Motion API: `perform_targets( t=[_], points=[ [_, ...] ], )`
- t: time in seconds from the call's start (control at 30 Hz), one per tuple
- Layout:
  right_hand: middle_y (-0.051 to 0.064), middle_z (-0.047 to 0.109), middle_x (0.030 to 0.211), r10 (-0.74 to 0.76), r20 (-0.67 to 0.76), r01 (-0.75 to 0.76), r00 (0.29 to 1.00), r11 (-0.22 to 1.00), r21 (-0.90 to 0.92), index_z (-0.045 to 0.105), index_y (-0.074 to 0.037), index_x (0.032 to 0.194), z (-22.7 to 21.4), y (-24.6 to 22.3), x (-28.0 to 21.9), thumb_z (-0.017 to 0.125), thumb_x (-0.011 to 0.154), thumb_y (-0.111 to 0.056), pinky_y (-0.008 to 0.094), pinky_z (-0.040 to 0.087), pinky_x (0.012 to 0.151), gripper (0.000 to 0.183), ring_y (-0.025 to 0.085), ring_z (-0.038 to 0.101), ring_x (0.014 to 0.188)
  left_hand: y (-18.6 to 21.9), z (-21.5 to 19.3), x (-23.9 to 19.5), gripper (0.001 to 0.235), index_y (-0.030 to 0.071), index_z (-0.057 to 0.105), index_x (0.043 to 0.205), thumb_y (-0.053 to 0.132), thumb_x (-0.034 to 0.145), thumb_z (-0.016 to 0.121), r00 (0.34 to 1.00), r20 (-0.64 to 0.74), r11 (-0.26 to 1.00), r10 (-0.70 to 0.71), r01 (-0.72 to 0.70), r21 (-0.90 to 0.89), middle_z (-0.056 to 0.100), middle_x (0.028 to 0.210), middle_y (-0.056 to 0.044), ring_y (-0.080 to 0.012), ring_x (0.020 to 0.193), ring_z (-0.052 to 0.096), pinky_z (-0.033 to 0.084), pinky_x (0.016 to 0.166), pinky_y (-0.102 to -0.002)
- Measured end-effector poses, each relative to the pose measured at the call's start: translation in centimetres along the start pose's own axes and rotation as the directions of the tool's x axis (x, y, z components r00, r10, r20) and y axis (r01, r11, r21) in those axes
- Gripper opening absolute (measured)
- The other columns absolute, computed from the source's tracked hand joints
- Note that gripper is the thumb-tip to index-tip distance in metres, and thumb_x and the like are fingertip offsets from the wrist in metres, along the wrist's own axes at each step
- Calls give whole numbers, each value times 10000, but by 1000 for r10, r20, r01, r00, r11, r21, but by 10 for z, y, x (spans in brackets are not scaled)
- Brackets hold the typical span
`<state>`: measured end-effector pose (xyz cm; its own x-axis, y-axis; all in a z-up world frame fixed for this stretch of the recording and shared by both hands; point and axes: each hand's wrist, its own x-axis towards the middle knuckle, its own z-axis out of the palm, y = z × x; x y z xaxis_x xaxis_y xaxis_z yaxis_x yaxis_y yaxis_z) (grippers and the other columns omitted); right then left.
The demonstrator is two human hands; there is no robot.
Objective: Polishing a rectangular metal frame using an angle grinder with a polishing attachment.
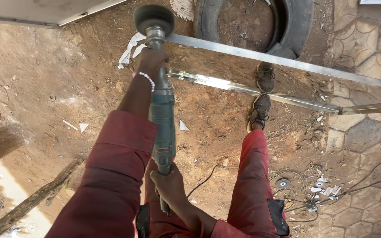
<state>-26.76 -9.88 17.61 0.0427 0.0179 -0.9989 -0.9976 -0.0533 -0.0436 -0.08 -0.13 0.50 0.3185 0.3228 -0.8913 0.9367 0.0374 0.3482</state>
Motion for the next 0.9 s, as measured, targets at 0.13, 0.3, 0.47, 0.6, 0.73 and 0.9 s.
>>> perform_targets(
  t=[0.13, 0.3, 0.47, 0.6, 0.73, 0.9],
  points=[
    [50, 506, 526, -45, -26, 47, 999, 993, 111, 639, -100, 1149, -8, 18, 7, 662, 830, -83, 301, 372, 373, 321, 139, 471, 381, -3, 34, -4, 610, 13, 446, 1276, -42, 700, 639, 998, 59, 1000, -15, 14, 18, 627, 950, -136, -219, 569, 630, 566, 475, -336],
    [67, 471, 547, -22, -59, 27, 998, 995, 92, 567, -102, 1010, -13, 19, 7, 647, 831, -93, 326, 376, 398, 196, 164, 468, 401, -5, 44, -11, 601, 4, 491, 1275, -45, 697, 651, 995, 97, 1000, -25, 26, -9, 602, 990, -117, -193, 631, 629, 582, 525, -320],
    [58, 510, 543, -26, 14, 25, 1000, 998, 59, 590, -100, 1021, -2, 8, 10, 650, 840, -87, 308, 386, 388, 191, 147, 472, 403, 1, 4, 6, 547, 4, 525, 1176, -23, 645, 651, 1000, 1, 998, -21, 21, 59, 650, 895, -104, -188, 624, 648, 566, 526, -315],
    [65, 528, 553, -7, 36, 6, 999, 999, 46, 600, -96, 1061, -3, 4, 3, 629, 822, -116, 313, 408, 399, 242, 149, 485, 418, 2, -1, -1, 572, 33, 495, 1176, -80, 619, 559, 997, -67, 999, -24, 21, -36, 605, 863, -106, -166, 512, 594, 520, 413, -304],
    [69, 496, 506, -18, -17, 19, 1000, 996, 92, 557, -110, 938, -18, 30, 14, 680, 840, -102, 316, 389, 394, 158, 152, 470, 377, -11, 45, -5, 367, 31, 583, 1068, -26, 711, 647, 999, 42, 1000, 24, -23, -13, 629, 921, -84, -218, 706, 659, 598, 587, -318],
    [88, 505, 534, -44, -197, 81, 979, 980, 181, 523, -88, 854, -41, 47, 23, 664, 784, -54, 341, 384, 382, 161, 182, 487, 386, -7, 102, -46, 562, 24, 527, 1262, 14, 716, 661, 990, 140, 998, 20, -28, 61, 644, 979, -102, -205, 749, 672, 616, 574, -304]
  ],
)
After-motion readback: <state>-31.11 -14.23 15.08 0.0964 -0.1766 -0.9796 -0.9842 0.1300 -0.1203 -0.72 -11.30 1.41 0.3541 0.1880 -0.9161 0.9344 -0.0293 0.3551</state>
